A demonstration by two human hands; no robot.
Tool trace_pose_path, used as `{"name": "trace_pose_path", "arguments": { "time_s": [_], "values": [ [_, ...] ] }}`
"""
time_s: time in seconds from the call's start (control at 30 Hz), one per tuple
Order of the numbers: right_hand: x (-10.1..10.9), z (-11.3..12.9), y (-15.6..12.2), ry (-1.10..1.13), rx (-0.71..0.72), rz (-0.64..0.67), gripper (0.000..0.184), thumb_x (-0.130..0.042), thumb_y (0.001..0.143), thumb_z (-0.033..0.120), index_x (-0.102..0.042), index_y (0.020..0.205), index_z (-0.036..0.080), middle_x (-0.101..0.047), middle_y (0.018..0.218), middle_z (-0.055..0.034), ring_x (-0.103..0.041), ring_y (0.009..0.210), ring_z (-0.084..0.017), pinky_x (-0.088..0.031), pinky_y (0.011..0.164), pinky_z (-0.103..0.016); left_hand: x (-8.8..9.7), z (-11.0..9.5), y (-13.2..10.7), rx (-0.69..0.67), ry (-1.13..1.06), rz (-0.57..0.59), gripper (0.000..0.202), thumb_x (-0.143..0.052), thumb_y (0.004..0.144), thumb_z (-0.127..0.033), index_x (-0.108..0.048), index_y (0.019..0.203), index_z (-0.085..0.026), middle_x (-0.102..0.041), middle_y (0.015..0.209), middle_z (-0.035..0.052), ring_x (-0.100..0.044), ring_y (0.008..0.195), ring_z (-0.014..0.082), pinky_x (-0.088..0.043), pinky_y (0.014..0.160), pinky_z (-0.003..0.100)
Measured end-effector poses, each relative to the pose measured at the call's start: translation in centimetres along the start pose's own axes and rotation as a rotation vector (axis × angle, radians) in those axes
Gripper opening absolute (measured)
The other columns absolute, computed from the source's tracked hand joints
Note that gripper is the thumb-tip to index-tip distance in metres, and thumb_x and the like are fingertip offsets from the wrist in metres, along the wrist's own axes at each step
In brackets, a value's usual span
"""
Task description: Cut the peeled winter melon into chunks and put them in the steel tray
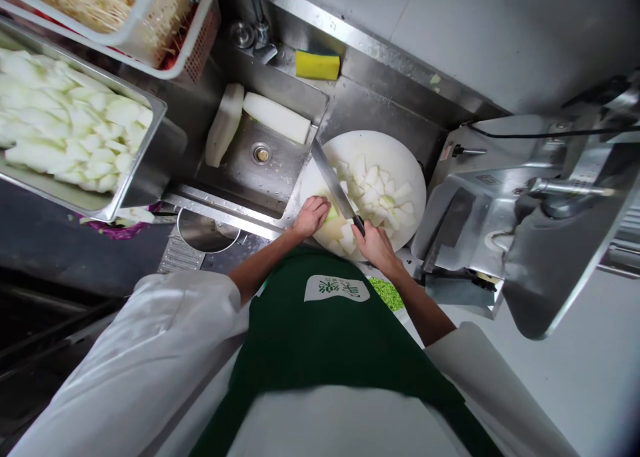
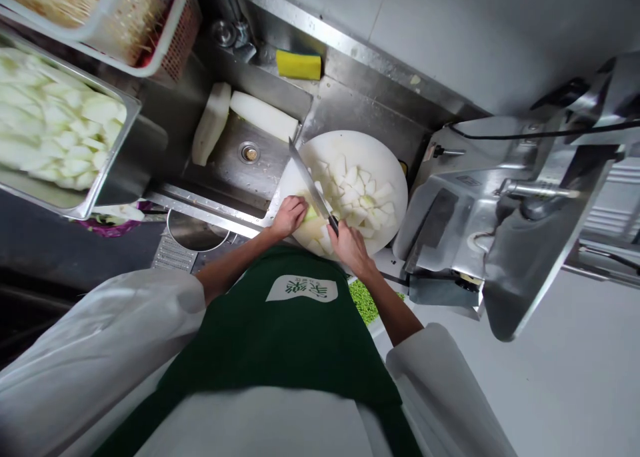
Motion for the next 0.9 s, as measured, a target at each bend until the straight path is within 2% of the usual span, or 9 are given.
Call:
{"name": "trace_pose_path", "arguments": {
  "time_s": [0.2,0.47,0.57,0.73,0.83,0.9],
  "values": [
    [0.4,1.0,-3.7,-0.074,-0.042,0.106,0.036,-0.038,0.11,0.043,-0.059,0.113,0.014,-0.075,0.096,-0.0148,-0.072,0.093,-0.028,-0.043,0.075,-0.029,-0.4,0.0,0.2,0.009,-0.014,0.022,0.031,-0.038,0.106,-0.026,-0.068,0.107,-0.018,-0.066,0.112,0.0137,-0.056,0.102,0.0247,-0.048,0.09,0.043],
    [0.0,0.2,-4.9,-0.096,-0.04,0.171,0.034,-0.039,0.109,0.041,-0.059,0.11,0.014,-0.075,0.092,-0.0146,-0.073,0.09,-0.028,-0.041,0.072,-0.029,-0.5,0.2,0.1,0.037,-0.046,0.034,0.033,-0.038,0.106,-0.029,-0.069,0.113,-0.018,-0.066,0.115,0.0141,-0.057,0.105,0.0258,-0.049,0.093,0.046],
    [-0.9,0.8,-3.8,-0.077,-0.044,0.178,0.034,-0.038,0.109,0.041,-0.059,0.111,0.013,-0.074,0.096,-0.0154,-0.072,0.092,-0.027,-0.043,0.074,-0.029,-0.6,0.2,0.1,0.044,-0.049,0.015,0.033,-0.037,0.106,-0.028,-0.068,0.112,-0.018,-0.067,0.114,0.0136,-0.058,0.105,0.0249,-0.049,0.093,0.045],
    [-2.8,2.6,0.6,0.005,-0.021,0.092,0.04,-0.035,0.11,0.042,-0.06,0.115,0.011,-0.074,0.105,-0.0178,-0.071,0.098,-0.027,-0.046,0.08,-0.03,-0.6,0.6,0.0,0.046,-0.066,0.01,0.034,-0.037,0.107,-0.03,-0.068,0.11,-0.018,-0.067,0.116,0.0145,-0.059,0.106,0.0249,-0.048,0.093,0.045],
    [-3.1,2.4,2.7,0.051,0.006,0.024,0.041,-0.035,0.109,0.043,-0.06,0.118,0.011,-0.073,0.111,-0.0182,-0.069,0.102,-0.027,-0.046,0.083,-0.029,-0.4,0.8,-0.1,0.029,-0.076,0.019,0.034,-0.038,0.107,-0.032,-0.068,0.109,-0.018,-0.067,0.115,0.0144,-0.059,0.106,0.0249,-0.049,0.094,0.045],
    [-3.0,1.7,3.1,0.084,0.017,0.028,0.042,-0.036,0.109,0.045,-0.061,0.117,0.012,-0.074,0.109,-0.017,-0.07,0.102,-0.027,-0.046,0.081,-0.028,-0.2,0.8,-0.4,0.021,-0.057,0.018,0.033,-0.039,0.106,-0.033,-0.069,0.107,-0.018,-0.067,0.113,0.0138,-0.058,0.106,0.0249,-0.048,0.093,0.045]
  ]
}}
Point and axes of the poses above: each hand's wrist, its own y-axis towards the middle knuckle, its own x-axis out of the back of the hand, z = x × y, the point moved 10 cm from there along y, towards the middle knuckle
